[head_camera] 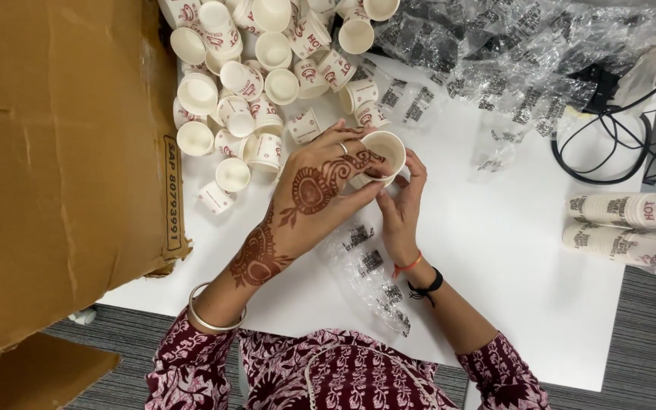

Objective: Packing and stacking paper cups into plastic sleeves and a cardboard box at a workstation.

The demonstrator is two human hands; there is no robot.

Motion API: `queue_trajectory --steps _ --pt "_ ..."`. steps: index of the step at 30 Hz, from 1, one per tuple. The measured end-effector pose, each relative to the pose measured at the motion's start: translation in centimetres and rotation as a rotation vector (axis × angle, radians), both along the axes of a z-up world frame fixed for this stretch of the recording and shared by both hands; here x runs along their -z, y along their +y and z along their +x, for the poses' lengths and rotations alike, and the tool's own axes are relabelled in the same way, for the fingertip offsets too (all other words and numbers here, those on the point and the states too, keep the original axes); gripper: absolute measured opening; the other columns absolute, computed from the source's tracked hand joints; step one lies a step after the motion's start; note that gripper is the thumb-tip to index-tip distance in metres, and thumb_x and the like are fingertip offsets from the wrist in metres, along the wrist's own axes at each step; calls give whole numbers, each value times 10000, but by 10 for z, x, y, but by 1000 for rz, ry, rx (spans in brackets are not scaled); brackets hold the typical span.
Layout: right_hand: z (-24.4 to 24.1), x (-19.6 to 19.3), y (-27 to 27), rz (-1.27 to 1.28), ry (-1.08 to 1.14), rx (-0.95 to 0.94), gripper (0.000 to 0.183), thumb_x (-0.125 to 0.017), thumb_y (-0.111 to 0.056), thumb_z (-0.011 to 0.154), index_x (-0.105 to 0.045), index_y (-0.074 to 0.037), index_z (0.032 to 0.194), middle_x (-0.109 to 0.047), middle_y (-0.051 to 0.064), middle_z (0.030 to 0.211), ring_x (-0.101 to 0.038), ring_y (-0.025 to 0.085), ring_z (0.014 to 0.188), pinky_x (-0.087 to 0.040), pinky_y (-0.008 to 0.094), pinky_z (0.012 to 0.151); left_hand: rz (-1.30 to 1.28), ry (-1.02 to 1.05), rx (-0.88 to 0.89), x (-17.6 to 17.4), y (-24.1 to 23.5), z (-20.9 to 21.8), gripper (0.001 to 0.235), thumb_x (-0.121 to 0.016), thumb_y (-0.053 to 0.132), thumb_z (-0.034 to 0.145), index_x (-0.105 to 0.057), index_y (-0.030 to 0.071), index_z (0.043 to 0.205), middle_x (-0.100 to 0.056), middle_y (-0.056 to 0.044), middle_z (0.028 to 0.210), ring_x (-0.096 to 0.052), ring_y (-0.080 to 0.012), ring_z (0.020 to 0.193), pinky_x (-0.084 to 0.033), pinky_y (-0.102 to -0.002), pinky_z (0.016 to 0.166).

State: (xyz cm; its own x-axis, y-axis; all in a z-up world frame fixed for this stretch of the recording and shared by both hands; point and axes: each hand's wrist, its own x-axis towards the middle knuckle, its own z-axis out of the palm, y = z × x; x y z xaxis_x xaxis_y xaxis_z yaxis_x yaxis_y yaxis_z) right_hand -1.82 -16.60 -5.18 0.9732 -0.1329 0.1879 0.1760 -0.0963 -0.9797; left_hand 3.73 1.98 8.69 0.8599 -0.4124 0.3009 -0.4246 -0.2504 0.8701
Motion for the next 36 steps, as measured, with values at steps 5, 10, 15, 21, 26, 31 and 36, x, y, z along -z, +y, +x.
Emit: queue_trajectory --steps 5,10,15,21,26,31,36 --pt "1 -3 1 -1 -20 -16 609 -630 -270 1039 -335 -75 1535 -312 110 1628 -386 249 1507 -370 425 1260 6 122 -34 -6 -1 2 237 -809 148 778 -783 132 1013 -694 -64 1251 -641 -226 1257 -533 -358 1040" --pt "0 1 0 -38 -14 -9 616 -611 -261 1040 -329 -65 1550 -321 106 1604 -391 243 1490 -382 422 1242 23 -19 -28 -5 -2 3 204 -822 134 809 -794 111 1010 -709 -74 1268 -616 -253 1291 -481 -403 1103" --pt "-1 2 -1 -59 12 6 650 -612 -266 1036 -306 -51 1569 -330 98 1571 -413 241 1459 -391 420 1233 -19 0 -22 -3 -7 0 186 -777 124 885 -792 123 1070 -696 -83 1308 -604 -253 1312 -532 -362 1054" --pt "-3 5 -2 12 23 -15 680 -635 -296 1028 -297 -51 1564 -374 80 1524 -426 243 1423 -383 405 1222 -37 -15 -15 1 -8 -3 202 -766 134 921 -787 118 1121 -692 -91 1329 -615 -252 1326 -551 -351 1053" --pt "-2 3 -1 18 52 -7 708 -646 -320 1017 -287 -50 1564 -359 80 1534 -430 243 1412 -390 402 1205 -67 142 -17 0 -10 -5 208 -750 146 927 -764 77 1123 -685 -111 1350 -687 -208 1229 -584 -310 966" --pt "-3 3 0 28 49 -16 720 -651 -299 1016 -270 -54 1577 -352 81 1556 -425 242 1422 -391 397 1202 -95 161 -28 -5 -8 -5 215 -760 162 920 -757 53 1106 -675 -123 1373 -697 -203 1242 -591 -303 955" --pt "-2 -1 0 39 34 -21 714 -654 -222 1016 -261 -59 1590 -336 88 1579 -402 242 1451 -374 402 1226 -64 119 -49 -1 -8 -6 219 -771 181 918 -748 38 1082 -669 -141 1385 -693 -218 1250 -587 -310 961"
